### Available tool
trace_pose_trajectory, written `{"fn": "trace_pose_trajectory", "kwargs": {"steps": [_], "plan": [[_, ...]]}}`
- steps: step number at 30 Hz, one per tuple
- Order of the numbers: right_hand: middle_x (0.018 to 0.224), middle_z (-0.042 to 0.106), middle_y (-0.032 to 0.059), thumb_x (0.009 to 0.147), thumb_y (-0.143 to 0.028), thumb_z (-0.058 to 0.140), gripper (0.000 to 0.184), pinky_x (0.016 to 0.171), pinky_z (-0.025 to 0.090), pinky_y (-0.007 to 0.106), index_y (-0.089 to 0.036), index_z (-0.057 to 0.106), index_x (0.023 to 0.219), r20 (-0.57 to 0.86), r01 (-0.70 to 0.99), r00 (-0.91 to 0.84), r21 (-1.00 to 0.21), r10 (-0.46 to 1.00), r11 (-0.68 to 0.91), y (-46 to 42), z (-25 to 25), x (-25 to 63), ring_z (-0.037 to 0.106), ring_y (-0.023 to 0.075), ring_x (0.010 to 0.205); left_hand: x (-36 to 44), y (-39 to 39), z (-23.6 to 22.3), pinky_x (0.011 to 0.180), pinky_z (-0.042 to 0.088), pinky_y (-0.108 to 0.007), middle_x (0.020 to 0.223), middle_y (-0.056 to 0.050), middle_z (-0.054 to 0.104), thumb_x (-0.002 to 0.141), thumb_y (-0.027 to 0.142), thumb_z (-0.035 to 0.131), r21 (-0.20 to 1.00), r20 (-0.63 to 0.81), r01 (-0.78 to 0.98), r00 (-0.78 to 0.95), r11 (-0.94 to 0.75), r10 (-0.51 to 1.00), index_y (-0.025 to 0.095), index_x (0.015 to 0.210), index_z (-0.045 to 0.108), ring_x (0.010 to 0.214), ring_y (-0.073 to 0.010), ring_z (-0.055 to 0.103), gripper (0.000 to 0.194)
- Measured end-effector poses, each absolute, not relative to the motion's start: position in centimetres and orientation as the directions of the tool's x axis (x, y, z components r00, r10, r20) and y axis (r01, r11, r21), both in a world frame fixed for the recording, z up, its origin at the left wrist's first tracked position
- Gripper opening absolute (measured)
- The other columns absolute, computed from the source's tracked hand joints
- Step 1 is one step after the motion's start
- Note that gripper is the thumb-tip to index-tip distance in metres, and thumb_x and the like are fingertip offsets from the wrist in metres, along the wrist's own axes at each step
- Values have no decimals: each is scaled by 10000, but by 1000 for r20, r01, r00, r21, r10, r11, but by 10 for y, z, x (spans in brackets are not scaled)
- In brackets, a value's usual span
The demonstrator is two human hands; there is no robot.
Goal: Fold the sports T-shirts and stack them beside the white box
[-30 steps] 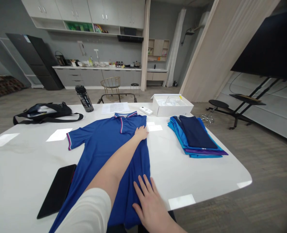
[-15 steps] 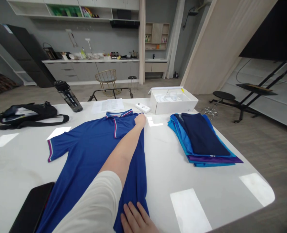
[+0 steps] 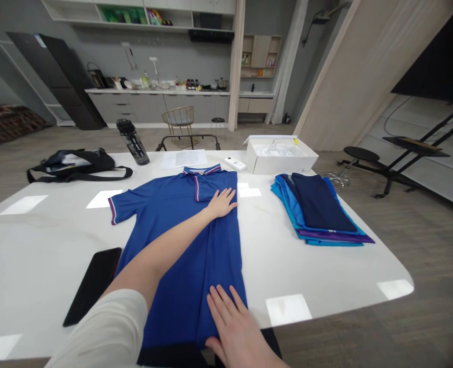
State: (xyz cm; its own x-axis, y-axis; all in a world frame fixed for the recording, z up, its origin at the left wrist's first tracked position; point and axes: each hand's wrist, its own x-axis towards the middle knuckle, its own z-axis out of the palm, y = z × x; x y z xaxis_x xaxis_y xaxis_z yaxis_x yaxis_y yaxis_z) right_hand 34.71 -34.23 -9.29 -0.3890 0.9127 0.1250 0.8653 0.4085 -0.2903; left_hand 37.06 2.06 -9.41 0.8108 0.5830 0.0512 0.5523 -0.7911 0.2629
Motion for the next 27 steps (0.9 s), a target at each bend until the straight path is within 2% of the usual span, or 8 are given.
{"fn": "trace_pose_trajectory", "kwargs": {"steps": [9,13,15,17,19,21,23,27], "plan": [[1648,334,73,1015,-188,442,630,1263,168,566,-172,267,1620,164,906,-329,-224,930,360,-390,-93,319,271,277,1532,318,-93,-100,1266,108,-542,1684,-110,235,1016,638,231,239,23,607,777,-758,629,213,1607,319,1568,-293,169,733],[1466,577,118,974,-150,476,505,1181,349,515,-163,507,1478,323,847,-363,-278,874,454,-414,-106,311,491,269,1380,288,-147,-98,1263,114,-549,1683,-116,242,1011,653,249,218,36,587,793,-779,608,204,1604,324,1566,-301,174,747],[1148,722,102,969,-173,503,284,1007,495,445,-191,686,1186,386,827,-260,-384,885,410,-428,-124,309,644,247,1107,270,-179,-97,1256,136,-558,1677,-129,257,1019,641,252,213,56,566,807,-797,588,185,1597,337,1561,-316,187,740],[837,681,56,970,-263,554,156,780,539,369,-208,663,873,346,806,68,-572,936,153,-437,-147,309,644,208,803,251,-213,-96,1250,162,-567,1669,-132,277,1028,626,251,211,93,544,815,-812,571,189,1589,356,1553,-325,211,718],[750,615,24,902,-406,669,232,628,515,328,-217,580,800,202,627,462,-763,863,-157,-439,-169,312,579,180,639,233,-247,-95,1244,186,-572,1660,-120,307,1036,610,256,210,140,529,816,-822,561,210,1580,376,1544,-323,239,686],[852,653,38,755,-498,788,383,600,529,324,-213,587,912,39,358,651,-896,758,-262,-434,-184,317,598,185,645,220,-277,-94,1244,207,-562,1652,-110,330,1044,582,279,209,190,526,805,-824,562,220,1576,382,1538,-312,259,652],[985,701,76,675,-508,826,505,701,571,356,-202,618,1018,-71,165,619,-962,782,-218,-424,-187,322,668,232,783,210,-300,-92,1243,223,-555,1646,-107,344,1044,555,329,211,228,515,800,-831,554,219,1571,386,1534,-307,271,628],[1013,753,113,796,-457,703,311,925,543,431,-184,699,945,-112,50,346,-989,932,-137,-410,-171,327,690,296,996,197,-330,-83,1249,246,-520,1608,-96,417,1034,490,439,288,279,425,820,-858,499,208,1517,454,1502,-267,345,560]]}}
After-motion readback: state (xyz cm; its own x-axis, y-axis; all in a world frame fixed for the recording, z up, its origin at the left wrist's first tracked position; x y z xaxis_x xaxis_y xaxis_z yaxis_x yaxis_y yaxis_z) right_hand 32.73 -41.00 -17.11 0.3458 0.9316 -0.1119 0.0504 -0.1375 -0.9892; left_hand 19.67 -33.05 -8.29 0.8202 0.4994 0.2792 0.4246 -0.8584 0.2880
